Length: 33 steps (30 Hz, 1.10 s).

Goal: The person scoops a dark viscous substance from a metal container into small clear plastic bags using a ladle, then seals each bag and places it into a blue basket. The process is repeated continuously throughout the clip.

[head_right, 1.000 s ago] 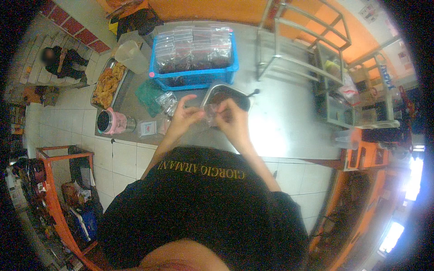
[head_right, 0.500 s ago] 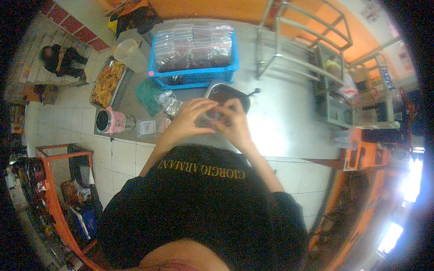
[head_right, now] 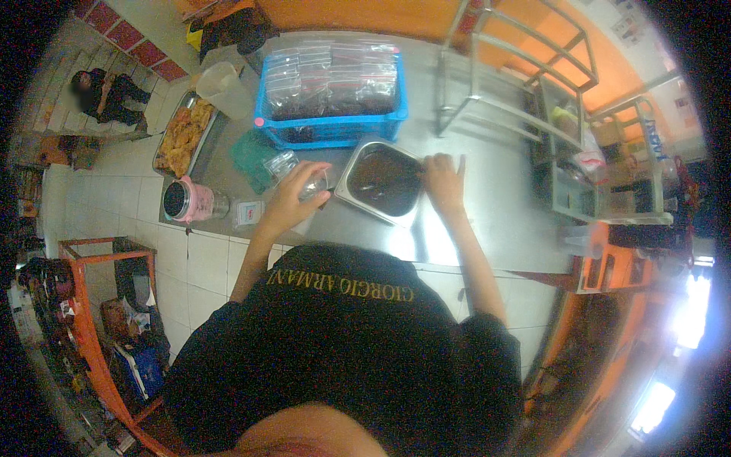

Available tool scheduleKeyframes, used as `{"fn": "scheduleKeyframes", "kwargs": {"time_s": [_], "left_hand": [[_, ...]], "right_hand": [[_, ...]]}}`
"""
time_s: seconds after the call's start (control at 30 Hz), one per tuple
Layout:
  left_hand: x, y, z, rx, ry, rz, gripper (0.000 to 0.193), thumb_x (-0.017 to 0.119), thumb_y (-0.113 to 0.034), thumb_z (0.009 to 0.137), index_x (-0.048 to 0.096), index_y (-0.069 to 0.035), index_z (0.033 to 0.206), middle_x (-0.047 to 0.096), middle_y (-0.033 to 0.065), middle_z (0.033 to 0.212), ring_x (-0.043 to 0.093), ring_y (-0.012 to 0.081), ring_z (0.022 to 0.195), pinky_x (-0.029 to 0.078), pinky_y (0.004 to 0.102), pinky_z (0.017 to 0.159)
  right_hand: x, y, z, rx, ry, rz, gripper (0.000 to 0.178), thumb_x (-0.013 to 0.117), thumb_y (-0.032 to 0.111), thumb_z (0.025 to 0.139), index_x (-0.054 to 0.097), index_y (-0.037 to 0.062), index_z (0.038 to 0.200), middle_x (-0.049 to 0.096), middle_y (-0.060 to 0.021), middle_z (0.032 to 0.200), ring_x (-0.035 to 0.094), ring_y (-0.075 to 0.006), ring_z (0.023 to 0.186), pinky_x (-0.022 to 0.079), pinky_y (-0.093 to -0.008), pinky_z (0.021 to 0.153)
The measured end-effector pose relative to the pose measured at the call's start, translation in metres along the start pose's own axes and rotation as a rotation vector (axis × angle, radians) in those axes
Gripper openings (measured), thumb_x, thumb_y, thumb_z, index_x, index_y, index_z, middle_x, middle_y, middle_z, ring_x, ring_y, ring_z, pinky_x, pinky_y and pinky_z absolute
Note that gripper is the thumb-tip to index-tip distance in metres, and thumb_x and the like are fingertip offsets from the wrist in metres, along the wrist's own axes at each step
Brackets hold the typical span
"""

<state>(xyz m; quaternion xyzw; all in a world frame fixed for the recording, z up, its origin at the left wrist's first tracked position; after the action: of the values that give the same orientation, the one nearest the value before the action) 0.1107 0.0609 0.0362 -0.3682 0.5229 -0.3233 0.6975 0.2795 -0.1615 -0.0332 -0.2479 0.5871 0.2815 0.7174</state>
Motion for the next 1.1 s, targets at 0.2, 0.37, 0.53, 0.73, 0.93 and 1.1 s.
{"fn": "scheduleKeyframes", "kwargs": {"time_s": [0.2,0.37,0.53,0.73,0.93,1.1], "left_hand": [[-0.013,-0.001,0.001,0.036,-0.021,0.175,0.055,0.080,-0.030,0.077,0.061,-0.008,0.124,0.066,0.0104,0.113,0.060,0.0290,0.110,0.047,0.0403,0.095],[-0.013,0.001,0.002,0.026,-0.018,0.218,0.059,0.082,-0.032,0.074,0.060,-0.009,0.124,0.067,0.0092,0.116,0.060,0.0289,0.111,0.046,0.0413,0.096],[-0.012,0.004,0.003,0.029,-0.031,0.235,0.060,0.083,-0.030,0.073,0.060,-0.007,0.123,0.067,0.0109,0.116,0.062,0.0299,0.111,0.048,0.0406,0.095],[-0.008,0.015,0.005,0.002,-0.037,0.160,0.060,0.084,-0.027,0.072,0.059,-0.005,0.122,0.067,0.0140,0.117,0.065,0.0310,0.109,0.050,0.0383,0.093],[-0.001,0.026,0.012,-0.008,-0.037,0.127,0.061,0.085,-0.027,0.073,0.058,-0.006,0.123,0.067,0.0150,0.118,0.065,0.0307,0.111,0.050,0.0391,0.095],[0.003,0.026,0.021,0.018,-0.092,0.100,0.063,0.086,-0.027,0.072,0.058,-0.006,0.125,0.067,0.0151,0.120,0.063,0.0304,0.114,0.049,0.0395,0.096]], "right_hand": [[0.009,0.031,-0.011,-0.126,0.102,0.029,0.023,0.067,0.019,0.084,0.062,0.0082,0.104,0.058,-0.0088,0.102,0.056,-0.0272,0.105,0.043,-0.0527,0.094],[0.012,0.051,-0.025,-0.095,0.142,0.245,0.012,0.062,0.011,0.082,0.062,0.0057,0.093,0.059,-0.0109,0.097,0.058,-0.0304,0.097,0.047,-0.0461,0.079],[0.012,0.028,-0.034,0.048,0.228,0.543,0.018,0.067,0.014,0.082,0.066,0.0019,0.096,0.065,-0.0148,0.100,0.060,-0.0332,0.101,0.048,-0.0439,0.088],[0.034,-0.001,-0.052,0.228,0.310,0.808,0.024,0.073,0.021,0.084,0.070,0.0018,0.097,0.068,-0.0152,0.107,0.064,-0.0300,0.101,0.052,-0.0395,0.087],[0.007,-0.006,-0.054,0.267,0.238,0.924,0.018,0.073,0.017,0.085,0.069,0.0017,0.093,0.069,-0.0123,0.101,0.067,-0.0256,0.093,0.053,-0.0365,0.083],[-0.063,-0.010,-0.037,0.214,0.124,0.919,0.013,0.070,0.013,0.087,0.068,0.0022,0.093,0.068,-0.0103,0.094,0.067,-0.0217,0.087,0.052,-0.0352,0.080]]}}
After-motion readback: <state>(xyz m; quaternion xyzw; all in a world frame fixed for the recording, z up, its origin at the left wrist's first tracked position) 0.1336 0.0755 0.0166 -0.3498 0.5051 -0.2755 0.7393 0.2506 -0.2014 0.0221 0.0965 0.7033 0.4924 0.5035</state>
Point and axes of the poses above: each hand's wrist, its own z-axis towards the middle knuckle, its own x-axis out of the palm, y = z × x, the point moved 10 cm from there along z, towards the middle knuckle
